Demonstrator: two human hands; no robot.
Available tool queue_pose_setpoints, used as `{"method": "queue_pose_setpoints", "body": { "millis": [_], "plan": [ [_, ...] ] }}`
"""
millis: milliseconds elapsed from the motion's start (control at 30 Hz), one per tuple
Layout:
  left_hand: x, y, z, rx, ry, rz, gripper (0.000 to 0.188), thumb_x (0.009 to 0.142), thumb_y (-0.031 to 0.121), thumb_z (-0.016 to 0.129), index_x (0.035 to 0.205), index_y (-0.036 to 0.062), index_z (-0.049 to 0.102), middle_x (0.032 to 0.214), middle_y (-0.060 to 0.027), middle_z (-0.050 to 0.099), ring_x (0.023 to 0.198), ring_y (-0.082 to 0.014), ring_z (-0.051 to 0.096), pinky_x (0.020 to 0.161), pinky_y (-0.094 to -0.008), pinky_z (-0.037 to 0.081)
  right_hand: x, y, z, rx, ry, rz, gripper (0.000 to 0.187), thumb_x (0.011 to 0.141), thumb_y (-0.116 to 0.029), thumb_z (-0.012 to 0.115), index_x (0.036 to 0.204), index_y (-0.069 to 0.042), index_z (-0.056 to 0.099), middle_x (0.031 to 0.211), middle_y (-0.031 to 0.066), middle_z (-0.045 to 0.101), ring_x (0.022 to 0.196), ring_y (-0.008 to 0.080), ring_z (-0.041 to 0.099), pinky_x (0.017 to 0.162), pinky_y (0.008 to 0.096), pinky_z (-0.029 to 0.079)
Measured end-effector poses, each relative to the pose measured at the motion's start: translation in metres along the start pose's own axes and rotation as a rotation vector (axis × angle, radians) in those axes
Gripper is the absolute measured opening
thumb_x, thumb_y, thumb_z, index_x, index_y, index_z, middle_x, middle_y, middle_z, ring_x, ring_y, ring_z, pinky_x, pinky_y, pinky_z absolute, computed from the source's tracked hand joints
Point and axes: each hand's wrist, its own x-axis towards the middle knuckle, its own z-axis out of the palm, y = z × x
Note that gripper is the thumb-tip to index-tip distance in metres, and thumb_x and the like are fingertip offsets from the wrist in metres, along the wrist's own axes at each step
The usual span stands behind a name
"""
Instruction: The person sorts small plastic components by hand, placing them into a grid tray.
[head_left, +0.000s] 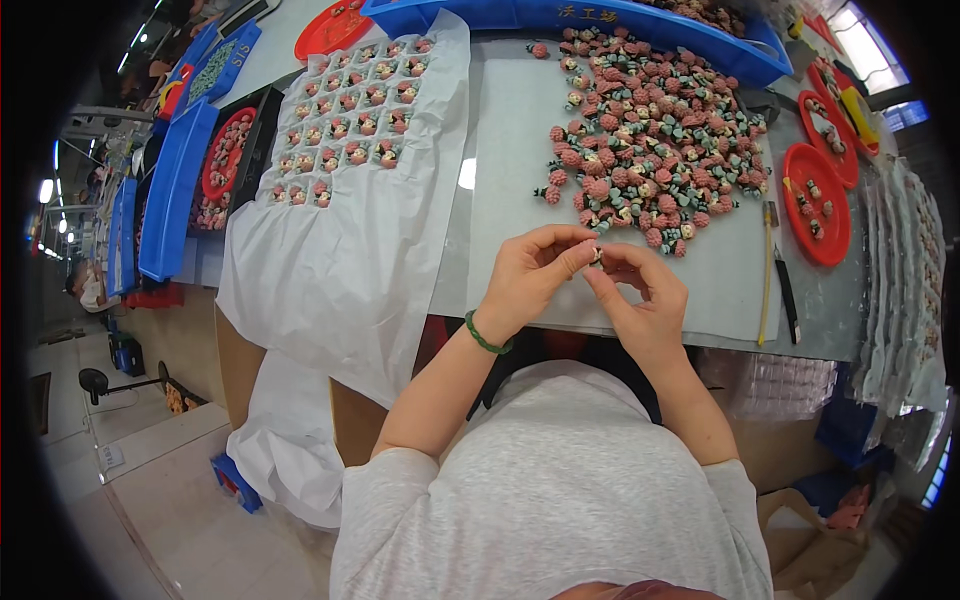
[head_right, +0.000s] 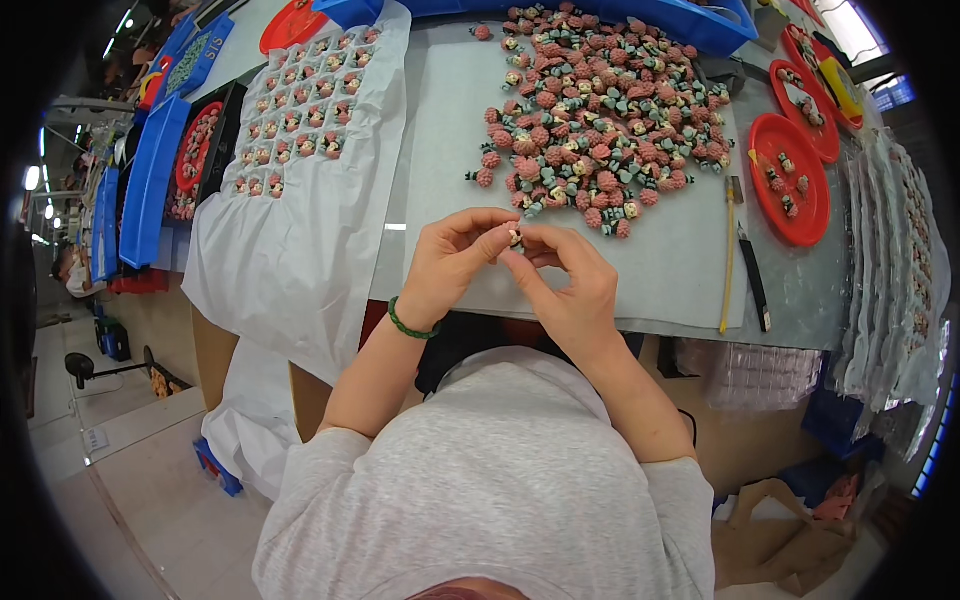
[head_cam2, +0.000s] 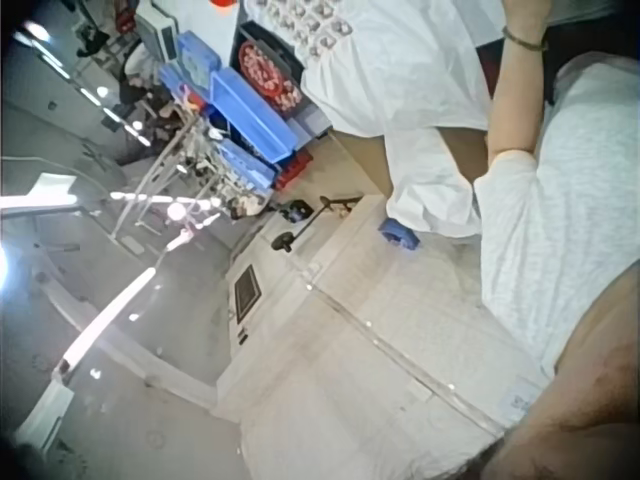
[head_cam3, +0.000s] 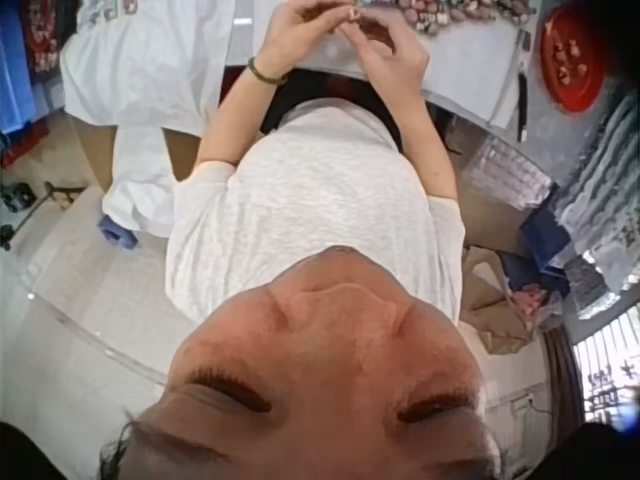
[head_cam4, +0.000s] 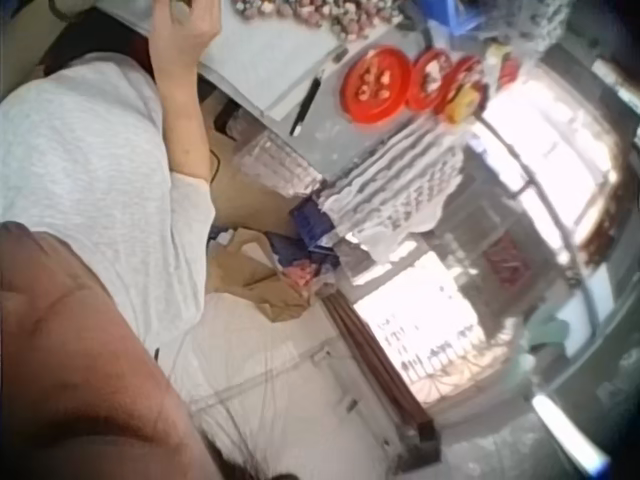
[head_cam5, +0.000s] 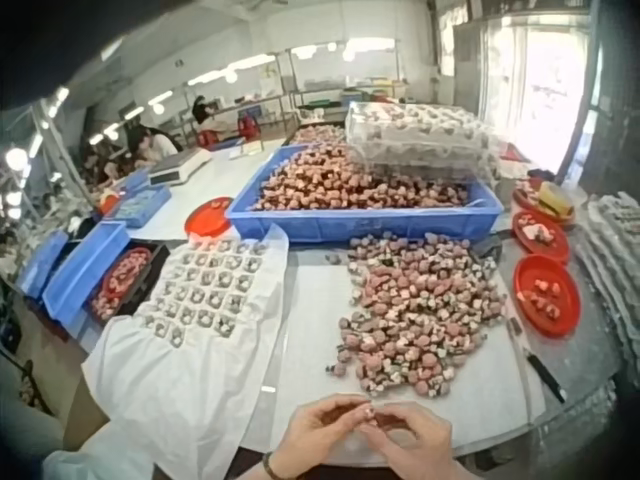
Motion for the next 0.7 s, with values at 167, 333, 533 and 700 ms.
{"method": "queue_pose_setpoints", "body": {
  "millis": [167, 333, 533, 700],
  "plan": [
    [0.000, -0.005, 0.009, -0.089, 0.059, -0.038, 0.023, 0.082, 0.010, 0.060, 0.102, -0.0008, 0.059, 0.086, -0.0021, 0.060, 0.071, -0.0074, 0.050, 0.067, -0.0204, 0.042, -0.014, 0.019, -0.007, 0.388, 0.008, 0.306, 0.023, 0.077, 0.002, 0.063, 0.099, 0.005, 0.055, 0.094, 0.0091, 0.059, 0.083, 0.0140, 0.058, 0.074, 0.0245, 0.049],
    [-0.003, -0.013, 0.007, -0.264, 0.001, -0.065, 0.024, 0.084, 0.007, 0.056, 0.105, -0.0023, 0.057, 0.093, -0.0060, 0.061, 0.080, -0.0096, 0.054, 0.072, -0.0222, 0.044, -0.017, 0.020, -0.008, 0.214, 0.021, 0.092, 0.028, 0.075, 0.004, 0.064, 0.102, 0.005, 0.054, 0.095, 0.0098, 0.058, 0.083, 0.0143, 0.059, 0.075, 0.0252, 0.050],
    [-0.005, -0.015, 0.008, -0.529, -0.011, -0.166, 0.026, 0.086, 0.004, 0.050, 0.111, -0.0036, 0.053, 0.104, -0.0108, 0.059, 0.086, -0.0125, 0.055, 0.081, -0.0255, 0.046, -0.013, 0.014, -0.008, 0.000, 0.044, -0.135, 0.032, 0.072, 0.007, 0.065, 0.102, 0.005, 0.054, 0.093, 0.0103, 0.058, 0.081, 0.0145, 0.059, 0.074, 0.0256, 0.051],
    [-0.004, -0.014, 0.005, -0.544, -0.005, -0.190, 0.028, 0.087, 0.004, 0.048, 0.114, -0.0034, 0.051, 0.110, -0.0122, 0.056, 0.088, -0.0122, 0.055, 0.081, -0.0249, 0.046, -0.013, 0.022, -0.009, 0.132, 0.146, 0.009, 0.035, 0.072, 0.006, 0.065, 0.105, 0.004, 0.053, 0.093, 0.0091, 0.057, 0.084, 0.0131, 0.057, 0.075, 0.0250, 0.049]
  ]
}}
